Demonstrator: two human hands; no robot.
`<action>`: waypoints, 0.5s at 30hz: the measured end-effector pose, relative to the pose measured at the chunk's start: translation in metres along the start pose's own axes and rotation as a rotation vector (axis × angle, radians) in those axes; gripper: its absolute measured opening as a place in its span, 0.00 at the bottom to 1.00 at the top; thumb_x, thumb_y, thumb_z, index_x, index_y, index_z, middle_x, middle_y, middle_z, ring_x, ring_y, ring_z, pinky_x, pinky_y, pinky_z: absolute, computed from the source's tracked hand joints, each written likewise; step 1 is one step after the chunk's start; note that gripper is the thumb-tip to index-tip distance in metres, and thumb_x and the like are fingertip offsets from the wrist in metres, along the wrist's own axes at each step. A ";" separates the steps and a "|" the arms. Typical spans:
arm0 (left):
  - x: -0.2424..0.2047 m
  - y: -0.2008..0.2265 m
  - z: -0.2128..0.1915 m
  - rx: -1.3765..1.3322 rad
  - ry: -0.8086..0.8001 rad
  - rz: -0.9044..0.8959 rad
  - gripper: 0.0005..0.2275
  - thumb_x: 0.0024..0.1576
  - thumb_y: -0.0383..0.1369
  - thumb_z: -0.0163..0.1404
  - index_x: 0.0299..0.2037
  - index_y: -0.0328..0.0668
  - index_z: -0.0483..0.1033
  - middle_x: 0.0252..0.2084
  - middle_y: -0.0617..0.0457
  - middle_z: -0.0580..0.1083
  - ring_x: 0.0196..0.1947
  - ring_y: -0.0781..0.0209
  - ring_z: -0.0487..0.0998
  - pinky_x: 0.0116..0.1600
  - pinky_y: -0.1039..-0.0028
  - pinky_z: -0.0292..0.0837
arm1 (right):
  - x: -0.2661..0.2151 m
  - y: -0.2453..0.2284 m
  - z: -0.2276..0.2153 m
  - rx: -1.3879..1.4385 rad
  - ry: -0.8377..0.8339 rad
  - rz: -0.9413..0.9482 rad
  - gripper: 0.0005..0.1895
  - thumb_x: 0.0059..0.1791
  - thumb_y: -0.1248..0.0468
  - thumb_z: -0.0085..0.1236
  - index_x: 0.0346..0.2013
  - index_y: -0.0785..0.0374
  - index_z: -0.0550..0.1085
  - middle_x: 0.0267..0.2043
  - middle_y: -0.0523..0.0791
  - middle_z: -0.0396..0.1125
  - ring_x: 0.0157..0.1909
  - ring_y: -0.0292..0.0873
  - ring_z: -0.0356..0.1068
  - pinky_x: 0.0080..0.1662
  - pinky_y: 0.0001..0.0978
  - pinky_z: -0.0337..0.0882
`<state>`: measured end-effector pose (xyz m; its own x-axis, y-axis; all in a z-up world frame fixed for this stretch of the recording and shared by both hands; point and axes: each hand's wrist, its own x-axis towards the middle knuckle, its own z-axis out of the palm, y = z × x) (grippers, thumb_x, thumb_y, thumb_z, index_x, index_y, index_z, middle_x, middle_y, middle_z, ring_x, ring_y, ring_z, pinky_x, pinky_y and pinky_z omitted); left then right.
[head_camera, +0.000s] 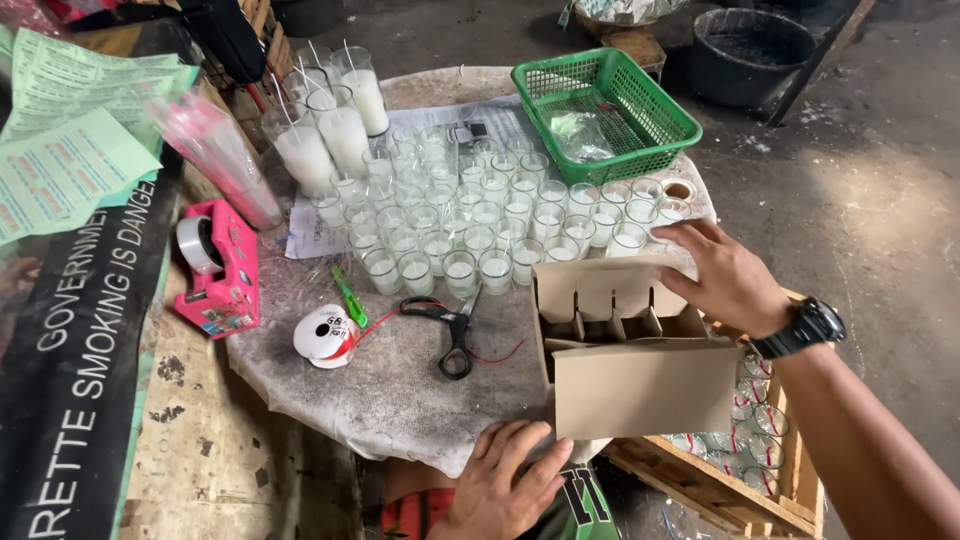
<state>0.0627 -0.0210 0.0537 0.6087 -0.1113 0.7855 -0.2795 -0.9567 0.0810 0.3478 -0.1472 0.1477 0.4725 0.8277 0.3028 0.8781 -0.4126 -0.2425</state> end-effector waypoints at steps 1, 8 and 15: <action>-0.003 -0.001 0.001 -0.011 -0.005 -0.033 0.14 0.50 0.34 0.51 0.45 0.44 0.67 0.43 0.47 0.65 0.40 0.52 0.71 0.41 0.65 0.64 | 0.006 -0.003 -0.002 -0.040 -0.007 0.034 0.22 0.41 0.56 0.48 0.49 0.58 0.63 0.46 0.49 0.59 0.39 0.46 0.66 0.36 0.40 0.70; -0.015 -0.007 -0.007 -0.034 0.074 -0.151 0.12 0.54 0.36 0.43 0.45 0.40 0.67 0.43 0.43 0.66 0.39 0.48 0.70 0.42 0.62 0.65 | 0.080 -0.017 0.033 0.100 -0.252 0.269 0.30 0.40 0.46 0.45 0.51 0.58 0.58 0.43 0.45 0.62 0.38 0.45 0.67 0.35 0.37 0.64; -0.028 -0.024 -0.049 -0.023 0.062 -0.301 0.13 0.50 0.33 0.47 0.44 0.40 0.68 0.43 0.46 0.66 0.37 0.52 0.70 0.41 0.64 0.65 | 0.107 0.002 0.070 0.268 0.094 0.131 0.02 0.43 0.63 0.51 0.26 0.56 0.71 0.30 0.39 0.68 0.30 0.37 0.66 0.33 0.29 0.63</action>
<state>0.0160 0.0187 0.0603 0.6205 0.1932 0.7600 -0.1106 -0.9379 0.3288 0.3946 -0.0329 0.1150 0.5962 0.7303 0.3335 0.7640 -0.3884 -0.5152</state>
